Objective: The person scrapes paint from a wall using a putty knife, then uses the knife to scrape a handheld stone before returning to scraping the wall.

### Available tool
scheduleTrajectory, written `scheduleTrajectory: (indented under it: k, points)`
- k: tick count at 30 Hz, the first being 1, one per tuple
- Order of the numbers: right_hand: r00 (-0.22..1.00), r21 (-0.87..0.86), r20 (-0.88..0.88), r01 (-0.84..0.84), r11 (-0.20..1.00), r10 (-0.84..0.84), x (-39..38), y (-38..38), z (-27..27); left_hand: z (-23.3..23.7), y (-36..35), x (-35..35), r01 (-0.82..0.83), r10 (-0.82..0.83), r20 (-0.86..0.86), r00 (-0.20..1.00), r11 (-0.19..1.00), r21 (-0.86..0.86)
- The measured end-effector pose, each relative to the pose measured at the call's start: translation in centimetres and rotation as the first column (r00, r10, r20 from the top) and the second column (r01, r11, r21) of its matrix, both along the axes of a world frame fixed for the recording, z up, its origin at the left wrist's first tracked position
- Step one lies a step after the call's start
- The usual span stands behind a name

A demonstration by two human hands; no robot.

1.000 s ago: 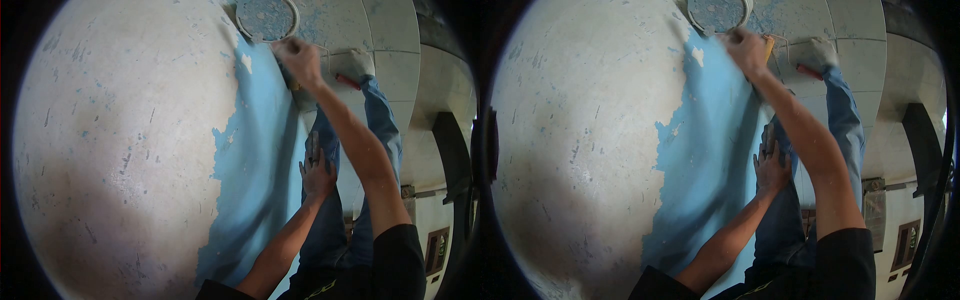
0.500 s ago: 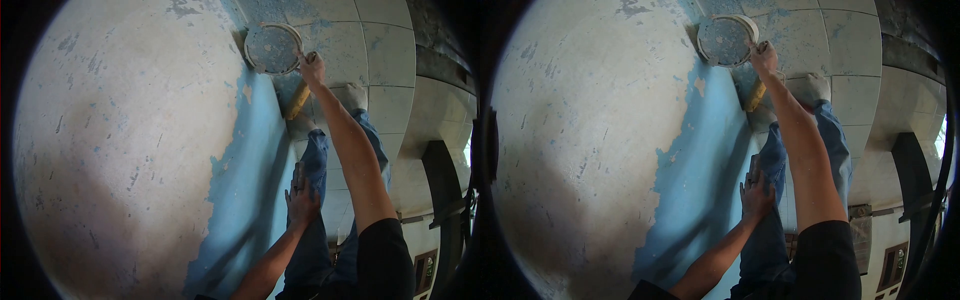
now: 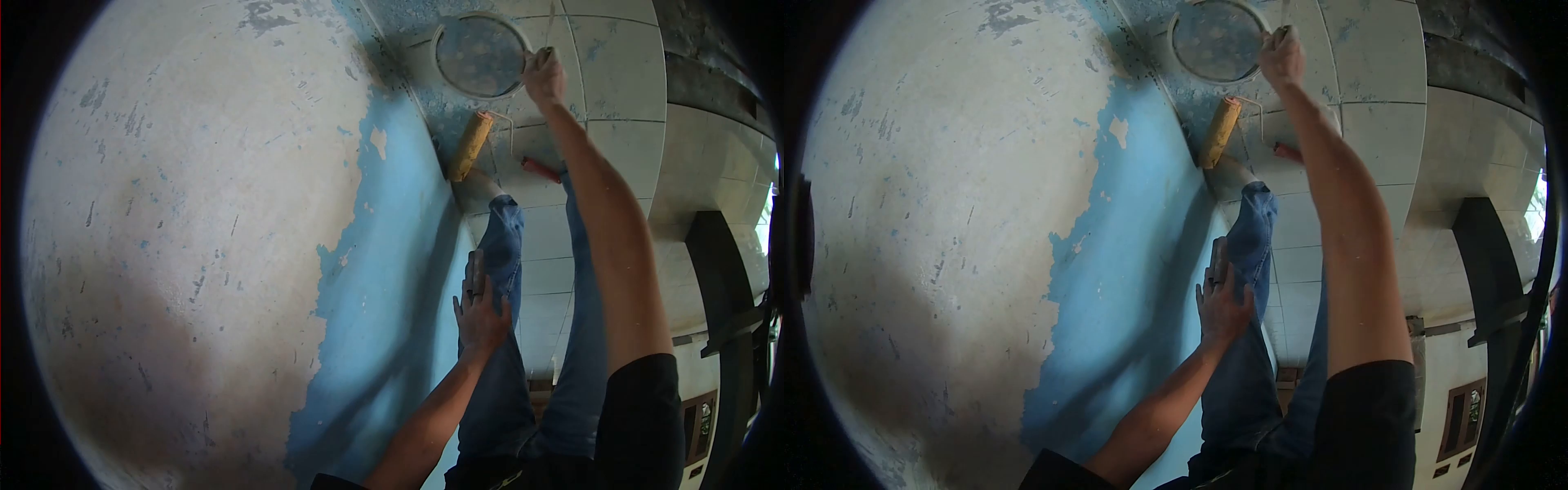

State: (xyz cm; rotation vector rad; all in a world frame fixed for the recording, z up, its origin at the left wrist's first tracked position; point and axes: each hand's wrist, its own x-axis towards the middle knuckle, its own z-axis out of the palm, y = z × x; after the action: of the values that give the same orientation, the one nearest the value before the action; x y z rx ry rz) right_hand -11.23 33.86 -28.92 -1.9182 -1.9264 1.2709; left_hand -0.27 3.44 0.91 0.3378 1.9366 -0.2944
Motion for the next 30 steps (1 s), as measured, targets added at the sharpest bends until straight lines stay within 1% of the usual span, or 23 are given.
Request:
scheduleTrajectory:
  k: [5, 6, 7, 8, 9, 10, 11, 12, 14, 15, 16, 17, 18, 19, 20, 21, 23, 24, 25, 26, 27, 29, 30]
  points:
    - [0.997, -0.018, 0.072, -0.028, 0.999, 0.030, 1.3, 1.6, 0.7, -0.2, -0.1, -0.1, 0.010, -0.010, 0.022, 1.000, 1.000, -0.022]
    - [0.995, 0.177, 0.088, -0.070, 0.982, 0.055, 1.4, 0.9, 0.8, -0.2, 0.1, -0.2, 0.003, -0.003, 0.019, 1.000, 1.000, -0.017]
    - [0.991, 0.361, 0.111, -0.114, 0.925, 0.078, 1.2, 0.3, 2.2, -0.2, 0.0, -0.2, -0.004, 0.004, 0.019, 1.000, 1.000, -0.014]
    - [0.997, 0.097, -0.013, -0.068, 0.993, 0.070, 1.4, -1.3, 3.9, -0.1, 0.0, -0.3, -0.005, 0.006, 0.028, 1.000, 1.000, -0.027]
    - [0.992, -0.175, -0.126, -0.043, 0.984, 0.021, 0.8, -3.4, 7.7, -0.1, 0.0, -0.4, -0.009, 0.009, 0.026, 1.000, 1.000, -0.017]
    - [0.963, -0.163, -0.194, -0.217, 0.962, 0.185, 1.0, -7.1, 8.5, -0.2, 0.0, -0.4, -0.011, 0.012, 0.026, 1.000, 1.000, -0.003]
    - [0.945, -0.213, -0.207, -0.296, 0.931, 0.253, 0.7, -11.0, 9.8, -0.4, -0.1, -0.2, -0.010, 0.010, 0.037, 0.999, 1.000, -0.010]
    - [0.928, -0.314, -0.320, -0.296, 0.902, 0.194, -0.9, -13.0, 14.7, -0.4, -0.4, 0.0, 0.005, -0.005, 0.007, 1.000, 1.000, 0.020]
    - [0.894, -0.535, -0.435, -0.352, 0.768, 0.107, -2.4, -16.3, 19.8, -0.4, -0.3, -0.4, 0.025, -0.024, -0.022, 0.999, 0.999, 0.042]
    - [0.877, -0.586, -0.479, -0.357, 0.727, 0.044, -3.2, -17.4, 20.7, 0.1, 0.3, -1.3, 0.065, -0.064, 0.110, 0.992, 0.998, -0.008]
    - [0.876, -0.600, -0.473, -0.403, 0.691, 0.101, -3.4, -18.1, 21.5, 0.5, 0.4, -1.9, 0.110, -0.094, 0.240, 0.966, 0.992, -0.054]
    - [0.869, -0.612, -0.469, -0.448, 0.652, 0.158, -3.8, -18.6, 22.0, 0.1, -1.2, -1.3, 0.112, -0.094, 0.236, 0.967, 0.991, -0.067]
    - [0.868, -0.617, -0.474, -0.449, 0.646, 0.151, -4.4, -19.3, 21.9, -0.6, -3.7, 0.1, -0.150, 0.142, 0.214, 0.967, 0.988, 0.024]
    - [0.869, -0.661, -0.488, -0.429, 0.616, 0.082, -5.0, -19.9, 21.5, -0.6, -4.4, 0.4, -0.401, 0.370, 0.216, 0.903, 0.908, 0.120]
    - [0.868, -0.700, -0.496, -0.411, 0.584, 0.018, -5.6, -20.4, 20.9, -0.7, -5.1, 0.6, -0.402, 0.373, 0.215, 0.903, 0.908, 0.115]
    - [0.869, -0.702, -0.495, -0.412, 0.581, 0.018, -6.6, -19.8, 20.1, -0.5, -4.4, 0.2, -0.302, 0.279, 0.216, 0.935, 0.950, 0.078]
    - [0.938, -0.833, -0.339, -0.268, 0.485, -0.064, -8.8, -17.3, 18.3, -0.2, -2.3, -0.9, -0.091, 0.087, 0.234, 0.968, 0.996, 0.007]
    - [0.939, -0.834, -0.337, -0.266, 0.483, -0.063, -9.3, -16.8, 17.8, 0.0, -1.5, -1.4, 0.019, -0.012, 0.249, 0.968, 0.999, -0.025]
    - [0.951, -0.877, -0.298, -0.239, 0.416, -0.083, -9.7, -16.2, 17.5, 0.1, -1.0, -1.7, 0.132, -0.113, 0.268, 0.957, 0.990, -0.053]
    - [0.961, -0.913, -0.260, -0.210, 0.350, -0.100, -10.0, -15.8, 17.4, 0.1, -0.7, -1.8, 0.135, -0.117, 0.269, 0.956, 0.990, -0.049]
    - [0.960, -0.911, -0.260, -0.210, 0.356, -0.100, -9.4, -15.9, 17.8, 0.0, -0.4, -1.7, 0.086, -0.072, 0.227, 0.971, 0.995, -0.051]
    - [0.862, -0.653, -0.482, -0.472, 0.592, 0.155, -6.8, -17.5, 18.9, -0.2, -0.3, -2.1, 0.039, -0.029, 0.183, 0.983, 0.998, -0.052]
    - [0.833, -0.612, -0.536, -0.498, 0.614, 0.142, -6.5, -17.9, 19.1, -0.2, -0.3, -2.2, 0.049, -0.030, 0.222, 0.975, 0.996, -0.078]
